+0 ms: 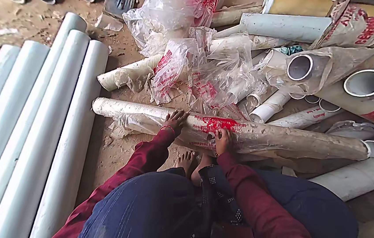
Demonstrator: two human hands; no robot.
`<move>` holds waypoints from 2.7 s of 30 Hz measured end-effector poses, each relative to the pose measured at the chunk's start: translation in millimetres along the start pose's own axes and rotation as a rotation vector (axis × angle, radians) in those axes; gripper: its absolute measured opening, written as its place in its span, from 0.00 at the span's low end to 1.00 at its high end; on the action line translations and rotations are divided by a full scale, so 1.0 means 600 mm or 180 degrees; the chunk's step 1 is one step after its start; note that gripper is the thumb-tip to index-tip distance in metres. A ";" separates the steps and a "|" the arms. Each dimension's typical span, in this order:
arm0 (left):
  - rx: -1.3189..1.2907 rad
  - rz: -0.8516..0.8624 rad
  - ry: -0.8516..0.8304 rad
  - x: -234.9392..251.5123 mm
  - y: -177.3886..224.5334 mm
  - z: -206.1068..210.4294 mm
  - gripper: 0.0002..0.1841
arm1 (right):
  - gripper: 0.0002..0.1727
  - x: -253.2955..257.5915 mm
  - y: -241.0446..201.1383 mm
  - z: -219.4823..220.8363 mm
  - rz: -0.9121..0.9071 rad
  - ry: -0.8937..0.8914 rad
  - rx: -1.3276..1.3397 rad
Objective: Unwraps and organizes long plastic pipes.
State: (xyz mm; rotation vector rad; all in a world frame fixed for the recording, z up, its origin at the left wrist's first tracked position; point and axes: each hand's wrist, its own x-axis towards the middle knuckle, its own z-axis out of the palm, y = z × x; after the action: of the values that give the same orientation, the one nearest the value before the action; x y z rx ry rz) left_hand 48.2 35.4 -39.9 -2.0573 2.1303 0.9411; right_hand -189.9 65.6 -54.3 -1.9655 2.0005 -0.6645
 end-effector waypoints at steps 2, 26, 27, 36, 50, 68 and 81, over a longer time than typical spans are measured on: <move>-0.0015 0.0009 -0.0008 0.000 0.000 -0.001 0.31 | 0.13 0.004 -0.005 -0.007 0.0073 -0.0145 -0.0093; -0.0066 0.0112 0.0165 0.009 -0.017 0.011 0.31 | 0.20 0.030 -0.035 -0.041 0.0456 -0.1187 -0.0664; -0.0095 0.0138 0.0188 0.009 -0.018 0.011 0.31 | 0.19 0.027 -0.030 -0.037 0.0425 -0.1097 -0.0664; -0.0154 0.0183 0.0153 -0.005 -0.017 0.006 0.32 | 0.18 0.005 -0.026 -0.057 0.1057 -0.1426 -0.0502; -0.0254 0.0145 0.0203 -0.005 -0.004 -0.008 0.29 | 0.22 -0.018 -0.038 -0.043 -0.0287 -0.2608 -0.0515; 0.0175 0.1367 0.1328 -0.023 -0.087 0.074 0.41 | 0.20 0.127 0.115 -0.282 0.0215 -0.2406 -0.1390; -0.0225 -0.0230 -0.0093 -0.068 0.010 -0.108 0.22 | 0.20 0.115 0.215 -0.213 -0.0071 -0.0826 -0.0834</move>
State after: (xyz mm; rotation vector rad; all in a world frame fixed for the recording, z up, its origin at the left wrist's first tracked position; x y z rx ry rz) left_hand 72.2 43.3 32.8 -2.1227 2.0221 1.0448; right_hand -368.5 12.9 1.8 -2.0938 1.9872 -0.1434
